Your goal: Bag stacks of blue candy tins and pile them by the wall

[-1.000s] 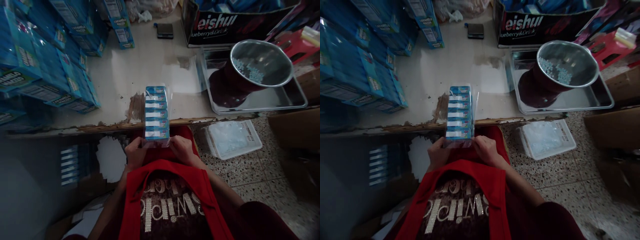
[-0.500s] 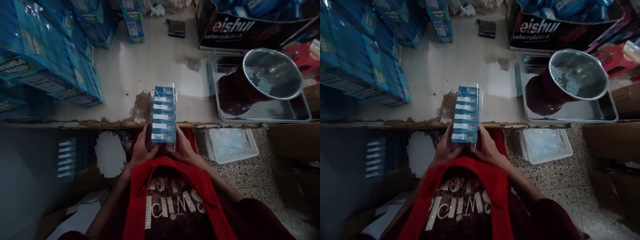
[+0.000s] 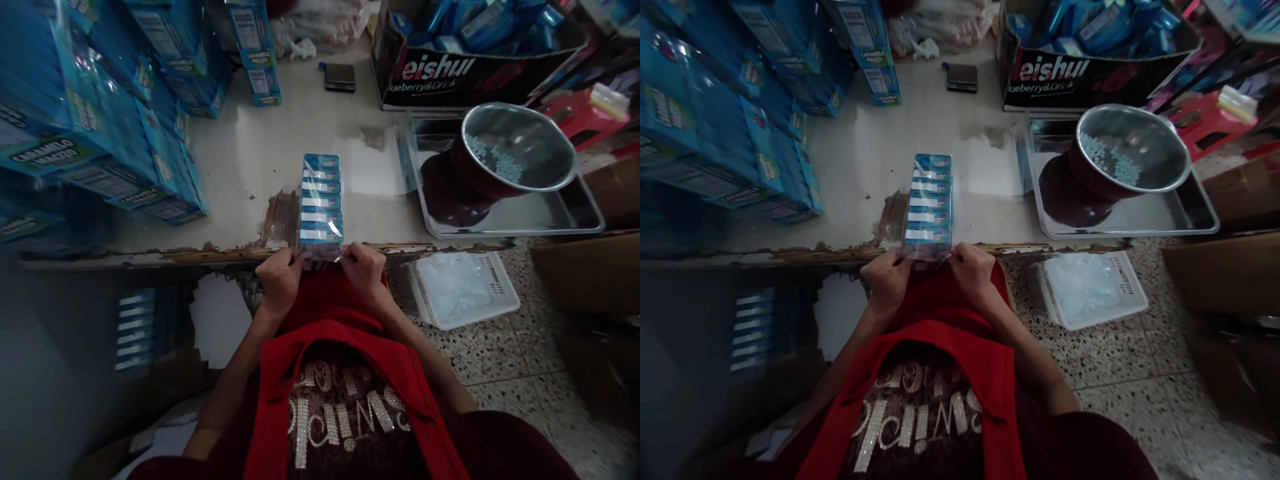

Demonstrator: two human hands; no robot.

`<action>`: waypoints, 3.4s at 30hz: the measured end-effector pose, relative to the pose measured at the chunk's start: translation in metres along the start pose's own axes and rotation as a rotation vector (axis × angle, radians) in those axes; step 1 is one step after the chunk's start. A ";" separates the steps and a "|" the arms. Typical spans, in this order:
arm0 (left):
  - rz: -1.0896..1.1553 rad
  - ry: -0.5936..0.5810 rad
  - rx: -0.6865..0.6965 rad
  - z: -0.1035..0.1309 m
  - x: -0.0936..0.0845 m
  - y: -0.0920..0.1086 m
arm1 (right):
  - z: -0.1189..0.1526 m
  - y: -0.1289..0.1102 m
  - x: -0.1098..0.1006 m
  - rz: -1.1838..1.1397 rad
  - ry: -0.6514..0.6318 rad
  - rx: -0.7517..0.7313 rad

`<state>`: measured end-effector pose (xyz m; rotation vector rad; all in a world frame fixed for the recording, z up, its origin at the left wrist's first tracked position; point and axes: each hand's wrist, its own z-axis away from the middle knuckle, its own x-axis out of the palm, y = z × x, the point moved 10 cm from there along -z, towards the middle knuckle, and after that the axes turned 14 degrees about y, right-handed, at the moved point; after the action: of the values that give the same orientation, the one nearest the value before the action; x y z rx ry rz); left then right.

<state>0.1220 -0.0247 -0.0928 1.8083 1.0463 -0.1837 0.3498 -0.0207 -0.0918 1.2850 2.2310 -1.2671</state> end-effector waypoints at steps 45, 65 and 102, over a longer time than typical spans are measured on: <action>0.111 0.012 -0.102 0.023 -0.019 0.004 | 0.019 -0.020 -0.019 -0.020 0.030 -0.193; 0.239 -0.720 -0.095 0.013 -0.032 -0.012 | 0.016 -0.013 -0.027 -0.203 -0.883 -0.214; 1.010 -0.824 -0.190 -0.173 0.127 -0.003 | -0.161 -0.097 0.089 0.549 -0.797 -0.530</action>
<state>0.1434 0.1884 -0.0790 1.6300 -0.4363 -0.1673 0.2507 0.1360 0.0026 0.8667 1.3703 -0.7116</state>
